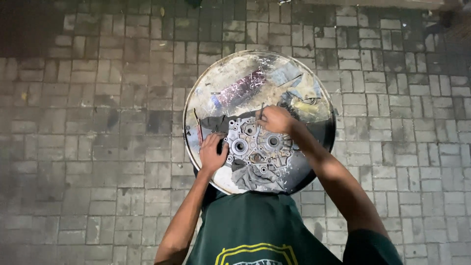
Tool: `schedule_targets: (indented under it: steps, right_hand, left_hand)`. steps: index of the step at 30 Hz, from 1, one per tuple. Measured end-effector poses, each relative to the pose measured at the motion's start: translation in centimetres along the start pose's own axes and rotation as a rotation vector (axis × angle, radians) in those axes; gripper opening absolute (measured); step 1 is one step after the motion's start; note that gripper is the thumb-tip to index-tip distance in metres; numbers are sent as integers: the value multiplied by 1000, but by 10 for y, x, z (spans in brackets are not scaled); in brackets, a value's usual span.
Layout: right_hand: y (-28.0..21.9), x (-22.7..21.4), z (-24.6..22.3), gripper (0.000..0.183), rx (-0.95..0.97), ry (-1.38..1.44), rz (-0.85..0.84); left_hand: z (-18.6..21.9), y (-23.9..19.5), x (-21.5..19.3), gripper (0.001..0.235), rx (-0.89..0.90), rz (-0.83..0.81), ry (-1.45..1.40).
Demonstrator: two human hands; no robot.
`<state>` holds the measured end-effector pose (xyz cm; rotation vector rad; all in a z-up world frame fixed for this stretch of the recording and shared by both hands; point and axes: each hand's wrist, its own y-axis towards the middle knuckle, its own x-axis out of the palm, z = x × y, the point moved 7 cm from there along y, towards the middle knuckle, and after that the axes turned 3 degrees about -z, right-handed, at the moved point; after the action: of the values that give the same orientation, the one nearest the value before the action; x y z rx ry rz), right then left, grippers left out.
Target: The person cleans a disassembled mechanical part, likely an engine cylinder head, using a wire brush and a rag. They scrub various surfaces and crevices of the metal part, which is placed on a large metal tray, and wipe it down with the cloth.
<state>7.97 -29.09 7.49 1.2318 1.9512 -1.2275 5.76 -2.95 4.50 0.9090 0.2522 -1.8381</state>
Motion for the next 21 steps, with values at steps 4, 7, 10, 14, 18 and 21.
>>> schedule_targets:
  steps: [4, 7, 10, 14, 18, 21]
  right_hand:
    - [6, 2, -8, 39, -62, -277, 107]
    - [-7, -8, -17, 35, -63, -274, 116]
    - [-14, -18, -34, 38, 13, -43, -99]
    - [-3, -13, -17, 35, -23, 59, -13]
    - [-7, -10, -29, 34, -123, -216, 80]
    - [-13, 10, -22, 44, -54, -199, -43]
  left_hand:
    - [-1, 1, 1, 21, 13, 5, -1]
    - [-2, 1, 6, 22, 0, 6, -1]
    - [-5, -4, 4, 23, -4, 15, 40]
    - [-12, -2, 13, 22, 8, 10, 3]
    - [-19, -1, 18, 22, -10, 1, -22]
    - [-9, -2, 8, 21, -15, -6, -7]
